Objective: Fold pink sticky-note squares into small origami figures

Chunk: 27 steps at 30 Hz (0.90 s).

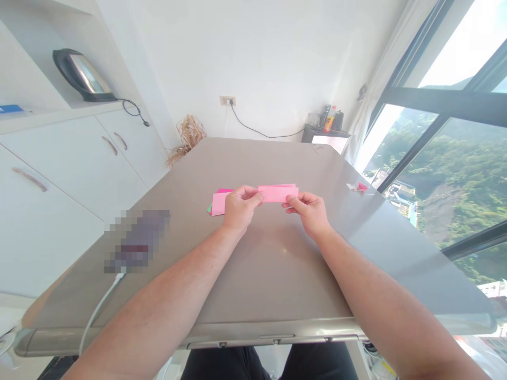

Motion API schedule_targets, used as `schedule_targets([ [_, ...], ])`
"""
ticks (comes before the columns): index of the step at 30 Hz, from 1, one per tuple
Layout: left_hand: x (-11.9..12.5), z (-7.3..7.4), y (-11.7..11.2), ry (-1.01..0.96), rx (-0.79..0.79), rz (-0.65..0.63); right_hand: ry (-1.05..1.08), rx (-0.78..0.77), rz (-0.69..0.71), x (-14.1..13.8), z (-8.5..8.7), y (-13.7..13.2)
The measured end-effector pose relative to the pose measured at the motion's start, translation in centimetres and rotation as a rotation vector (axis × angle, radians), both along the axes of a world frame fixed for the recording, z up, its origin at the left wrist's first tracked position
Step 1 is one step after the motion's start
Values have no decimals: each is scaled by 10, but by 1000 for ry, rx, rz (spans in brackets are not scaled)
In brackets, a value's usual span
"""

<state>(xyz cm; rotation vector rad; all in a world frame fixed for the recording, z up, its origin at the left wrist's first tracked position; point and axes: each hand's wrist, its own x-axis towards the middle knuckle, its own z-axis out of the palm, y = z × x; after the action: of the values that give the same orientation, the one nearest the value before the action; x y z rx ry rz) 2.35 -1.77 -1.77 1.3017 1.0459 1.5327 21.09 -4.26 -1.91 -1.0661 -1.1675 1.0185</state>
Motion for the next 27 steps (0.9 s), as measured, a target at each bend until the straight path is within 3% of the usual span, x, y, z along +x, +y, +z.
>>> schedule_targets([
  [9,0,3,-6,79,19,43,47,-6,-46,-4,11,-6],
  [27,1,-1,-2,8,-7,43,20,38,-46,0,-1,0],
])
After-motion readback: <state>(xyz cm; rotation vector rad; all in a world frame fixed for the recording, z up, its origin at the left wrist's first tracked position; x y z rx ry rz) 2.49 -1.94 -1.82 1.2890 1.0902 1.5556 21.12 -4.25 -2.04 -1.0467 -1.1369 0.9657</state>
